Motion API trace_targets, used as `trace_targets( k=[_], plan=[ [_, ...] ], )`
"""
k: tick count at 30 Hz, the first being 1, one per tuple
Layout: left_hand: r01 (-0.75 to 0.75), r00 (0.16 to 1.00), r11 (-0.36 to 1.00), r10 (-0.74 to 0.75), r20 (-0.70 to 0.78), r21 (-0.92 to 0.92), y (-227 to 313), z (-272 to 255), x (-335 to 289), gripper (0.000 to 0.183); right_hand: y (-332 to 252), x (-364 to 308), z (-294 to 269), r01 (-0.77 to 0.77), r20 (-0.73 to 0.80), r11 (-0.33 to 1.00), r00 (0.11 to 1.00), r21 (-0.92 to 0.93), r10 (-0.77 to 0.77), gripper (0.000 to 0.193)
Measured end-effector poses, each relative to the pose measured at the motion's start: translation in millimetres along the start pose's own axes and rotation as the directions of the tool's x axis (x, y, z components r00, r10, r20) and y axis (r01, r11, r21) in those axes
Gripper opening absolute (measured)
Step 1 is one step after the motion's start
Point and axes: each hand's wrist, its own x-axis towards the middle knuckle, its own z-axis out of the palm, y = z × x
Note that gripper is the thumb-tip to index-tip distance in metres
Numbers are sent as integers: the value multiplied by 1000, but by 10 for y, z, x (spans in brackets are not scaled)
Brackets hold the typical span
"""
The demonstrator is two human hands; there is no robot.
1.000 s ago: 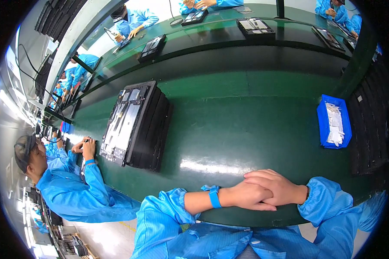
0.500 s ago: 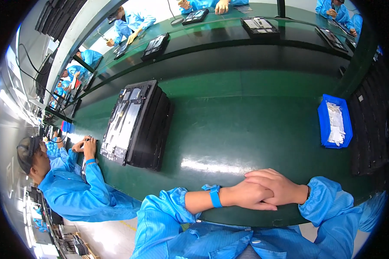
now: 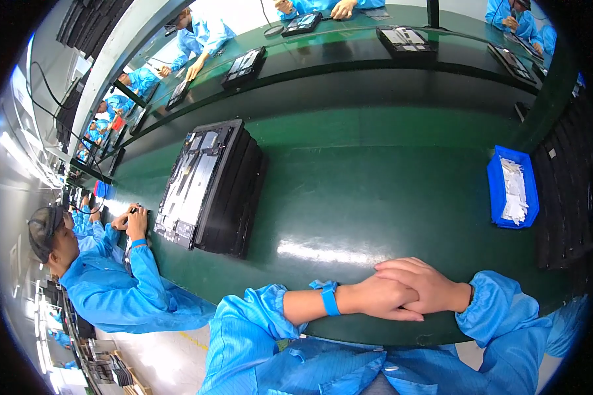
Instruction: The person takes tablet assemblies from a conveyor belt, connects and presses flexible ribbon cables and tape onto each tablet by hand, and stacks the assembled units on the workbench.
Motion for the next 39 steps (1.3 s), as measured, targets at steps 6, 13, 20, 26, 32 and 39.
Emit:
trace_targets(
  k=[6,13,20,26,32,39],
  plan=[
    [-20,999,1000,20,-30,-12,11,-11,13,44,-2,-4,0,-12,10,1000,1000,10,12,64],
    [-13,1000,999,12,-22,-31,1,0,5,44,0,-3,1,-18,13,1000,1000,13,18,64],
    [12,1000,1000,-12,17,-27,25,-42,18,41,1,1,-7,-8,13,1000,1000,9,8,64],
    [-6,1000,1000,6,11,-22,0,-18,10,42,13,-3,-4,-11,15,1000,1000,7,11,64],
    [-10,1000,1000,10,-13,-24,22,-26,17,42,-3,-3,9,-18,-5,999,1000,37,18,62],
    [-4,1000,1000,4,-15,-13,26,-36,23,43,-2,1,2,-20,-1,999,1000,33,20,61]
  ],
)
